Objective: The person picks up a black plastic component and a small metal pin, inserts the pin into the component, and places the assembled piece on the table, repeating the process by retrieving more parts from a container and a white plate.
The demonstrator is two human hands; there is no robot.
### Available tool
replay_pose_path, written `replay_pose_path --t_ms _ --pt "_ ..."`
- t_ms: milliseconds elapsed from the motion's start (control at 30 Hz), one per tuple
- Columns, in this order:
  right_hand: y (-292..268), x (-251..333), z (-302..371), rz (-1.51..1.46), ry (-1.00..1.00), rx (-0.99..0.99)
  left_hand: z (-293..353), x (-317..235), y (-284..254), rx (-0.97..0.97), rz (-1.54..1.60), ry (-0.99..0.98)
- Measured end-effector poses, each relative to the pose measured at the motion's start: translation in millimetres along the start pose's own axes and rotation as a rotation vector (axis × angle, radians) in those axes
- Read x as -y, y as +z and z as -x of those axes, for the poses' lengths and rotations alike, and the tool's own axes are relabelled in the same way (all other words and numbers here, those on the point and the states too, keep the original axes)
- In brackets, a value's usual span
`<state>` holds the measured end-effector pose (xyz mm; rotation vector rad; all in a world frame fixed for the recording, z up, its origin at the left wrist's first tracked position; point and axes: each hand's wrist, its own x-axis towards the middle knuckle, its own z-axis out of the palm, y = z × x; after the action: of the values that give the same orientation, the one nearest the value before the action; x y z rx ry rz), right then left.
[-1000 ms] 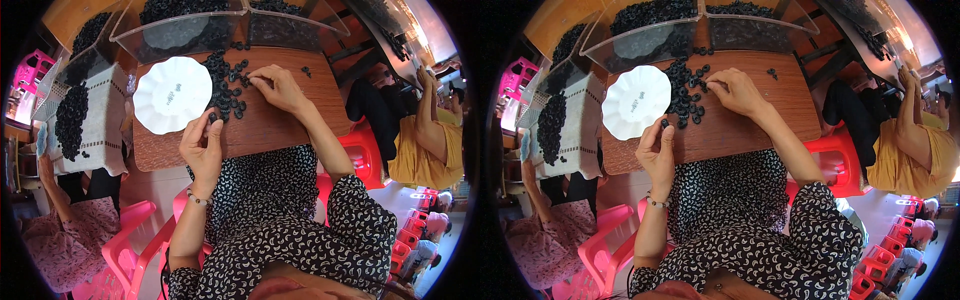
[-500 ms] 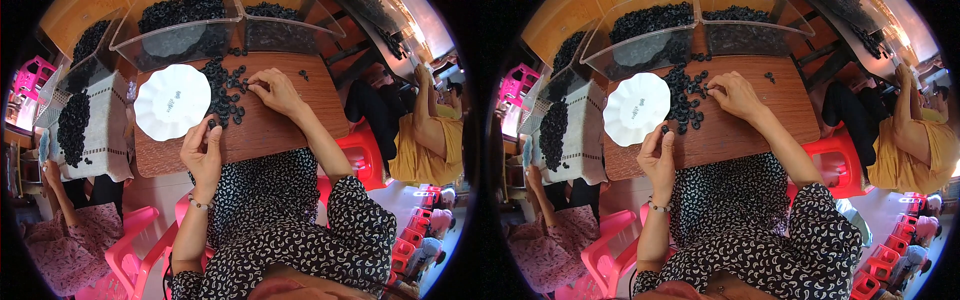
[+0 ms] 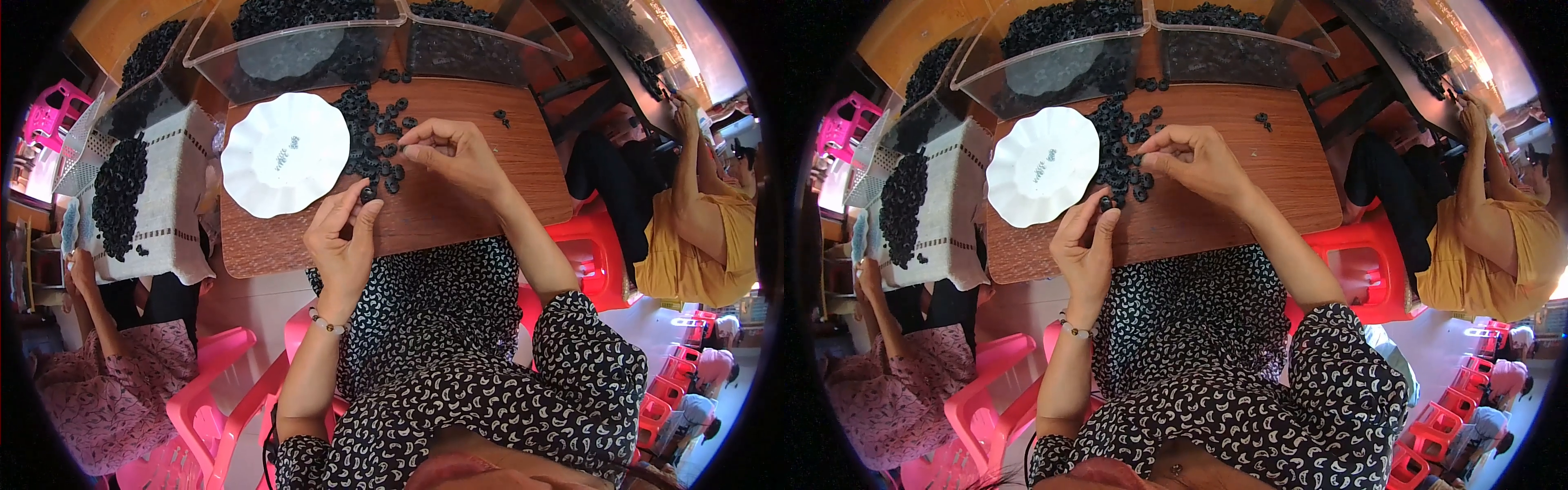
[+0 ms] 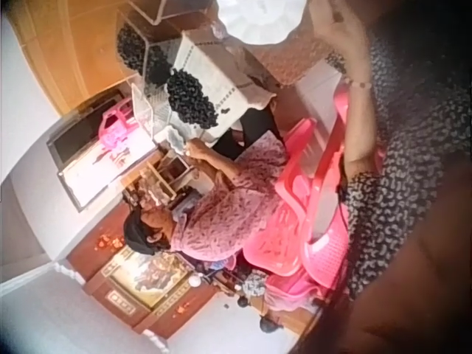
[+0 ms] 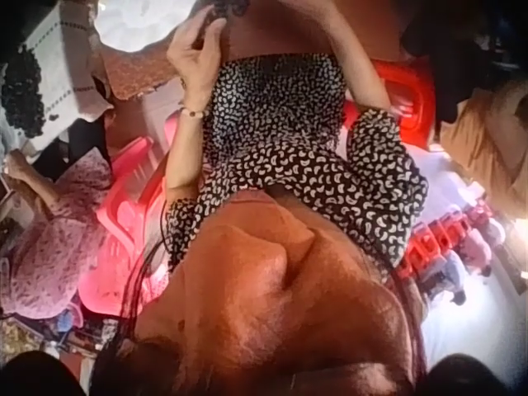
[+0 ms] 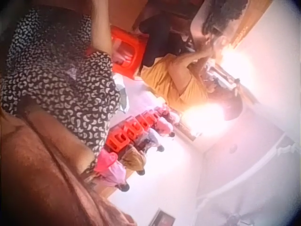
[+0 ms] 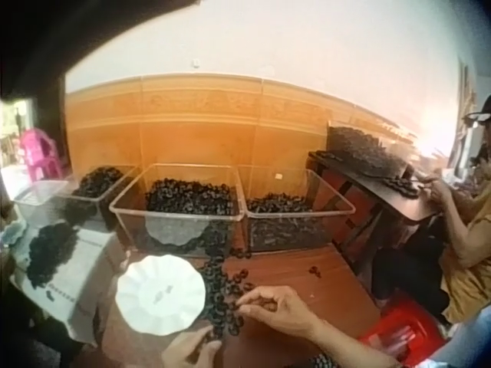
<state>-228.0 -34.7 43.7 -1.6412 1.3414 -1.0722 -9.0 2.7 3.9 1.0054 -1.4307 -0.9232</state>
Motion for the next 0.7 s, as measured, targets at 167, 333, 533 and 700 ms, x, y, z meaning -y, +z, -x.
replay_pose_path --t_ms 167,333,533,700 --pt "7.3 30.1 11.4 -0.200 -0.051 0.139 -1.0 0.4 0.6 0.001 -0.094 0.134" --pt "12.5 35.5 15.4 -0.206 -0.032 0.207 -0.5 1.9 1.5 -0.001 -0.079 0.148" --pt "25.2 30.4 17.8 -0.365 0.016 0.164 -0.1 2.3 2.0 0.003 -0.105 0.194" --pt "24.8 26.9 17.9 -0.231 0.001 0.141 0.1 4.1 2.4 0.001 -0.144 0.269"
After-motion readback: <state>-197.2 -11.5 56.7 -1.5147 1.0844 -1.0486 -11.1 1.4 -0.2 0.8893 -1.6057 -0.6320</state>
